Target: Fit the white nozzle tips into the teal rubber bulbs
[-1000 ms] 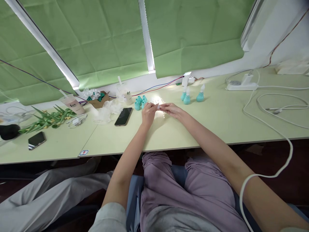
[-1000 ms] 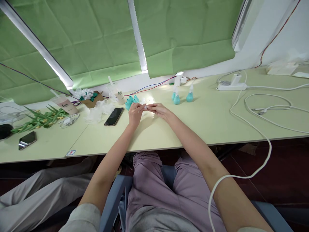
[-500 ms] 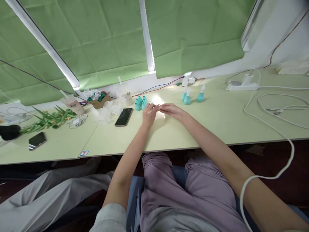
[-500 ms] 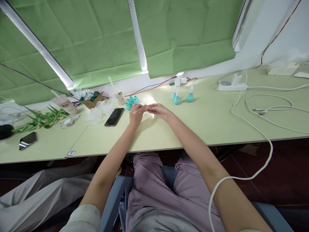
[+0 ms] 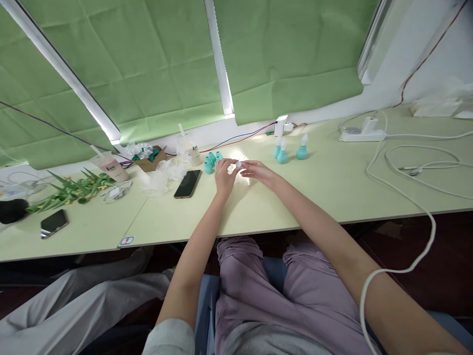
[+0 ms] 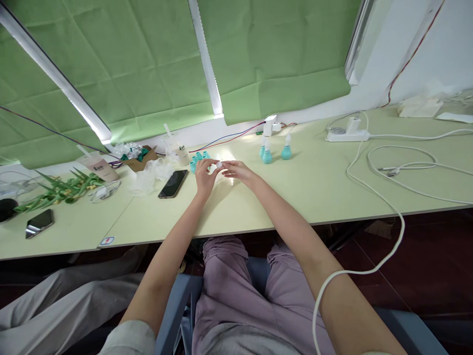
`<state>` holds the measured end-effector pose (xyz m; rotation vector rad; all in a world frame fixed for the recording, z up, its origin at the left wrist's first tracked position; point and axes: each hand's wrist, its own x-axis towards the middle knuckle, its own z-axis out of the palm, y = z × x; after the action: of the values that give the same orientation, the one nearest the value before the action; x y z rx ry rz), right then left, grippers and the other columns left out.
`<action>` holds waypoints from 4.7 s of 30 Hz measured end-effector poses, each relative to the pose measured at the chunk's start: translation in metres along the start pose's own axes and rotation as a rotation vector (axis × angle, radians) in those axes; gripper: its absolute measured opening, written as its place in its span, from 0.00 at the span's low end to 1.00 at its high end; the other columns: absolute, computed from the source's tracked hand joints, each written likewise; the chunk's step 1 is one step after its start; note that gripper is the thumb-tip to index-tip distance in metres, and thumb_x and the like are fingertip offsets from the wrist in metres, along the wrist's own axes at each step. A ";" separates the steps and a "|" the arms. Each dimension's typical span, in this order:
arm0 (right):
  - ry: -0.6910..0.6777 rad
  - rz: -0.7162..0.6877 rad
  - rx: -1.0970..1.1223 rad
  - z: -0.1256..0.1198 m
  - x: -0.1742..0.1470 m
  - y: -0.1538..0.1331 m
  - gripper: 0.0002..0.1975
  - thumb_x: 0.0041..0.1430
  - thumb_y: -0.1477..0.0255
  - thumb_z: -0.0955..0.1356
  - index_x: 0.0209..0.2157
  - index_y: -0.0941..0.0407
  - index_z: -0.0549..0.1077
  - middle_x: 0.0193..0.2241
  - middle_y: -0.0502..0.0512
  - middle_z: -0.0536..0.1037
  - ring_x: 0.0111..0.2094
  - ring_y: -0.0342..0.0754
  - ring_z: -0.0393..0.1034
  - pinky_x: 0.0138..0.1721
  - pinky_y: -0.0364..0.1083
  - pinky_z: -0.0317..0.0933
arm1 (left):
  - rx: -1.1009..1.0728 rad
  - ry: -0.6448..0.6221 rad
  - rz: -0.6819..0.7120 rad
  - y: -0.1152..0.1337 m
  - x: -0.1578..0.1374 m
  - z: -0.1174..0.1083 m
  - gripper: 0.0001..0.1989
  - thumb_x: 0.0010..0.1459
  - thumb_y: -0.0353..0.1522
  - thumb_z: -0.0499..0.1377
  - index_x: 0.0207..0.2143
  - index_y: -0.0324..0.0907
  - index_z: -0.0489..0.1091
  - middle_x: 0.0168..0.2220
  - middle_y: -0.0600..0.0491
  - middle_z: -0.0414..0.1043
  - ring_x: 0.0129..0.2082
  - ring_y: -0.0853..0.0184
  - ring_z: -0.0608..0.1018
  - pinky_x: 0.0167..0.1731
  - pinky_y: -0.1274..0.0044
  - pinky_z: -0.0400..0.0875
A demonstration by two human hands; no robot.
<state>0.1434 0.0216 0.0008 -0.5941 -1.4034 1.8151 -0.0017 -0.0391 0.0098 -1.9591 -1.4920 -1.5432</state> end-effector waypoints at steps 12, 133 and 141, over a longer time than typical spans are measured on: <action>0.083 0.014 -0.023 0.001 0.001 0.003 0.20 0.43 0.63 0.75 0.39 0.57 0.76 0.33 0.51 0.76 0.27 0.34 0.66 0.36 0.38 0.65 | 0.012 -0.068 0.009 -0.006 0.001 0.000 0.12 0.58 0.41 0.57 0.38 0.43 0.73 0.36 0.50 0.72 0.40 0.65 0.70 0.39 0.73 0.64; 0.233 -0.269 -0.470 -0.006 0.011 0.003 0.23 0.42 0.57 0.73 0.36 0.59 0.76 0.35 0.56 0.77 0.25 0.39 0.71 0.24 0.37 0.58 | -0.717 -0.378 -0.568 -0.040 0.007 0.001 0.20 0.42 0.41 0.68 0.35 0.37 0.74 0.32 0.49 0.76 0.31 0.69 0.76 0.41 0.72 0.70; 0.212 -0.323 -0.603 -0.005 0.005 0.000 0.20 0.43 0.57 0.73 0.31 0.60 0.77 0.27 0.55 0.76 0.23 0.39 0.68 0.24 0.38 0.60 | -0.690 -0.357 -0.548 -0.037 0.006 0.002 0.19 0.41 0.41 0.68 0.33 0.36 0.76 0.30 0.49 0.76 0.28 0.69 0.75 0.37 0.73 0.70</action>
<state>0.1435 0.0285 -0.0004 -0.7789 -1.7801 1.0345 -0.0308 -0.0173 -0.0008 -2.4182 -1.9461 -2.2699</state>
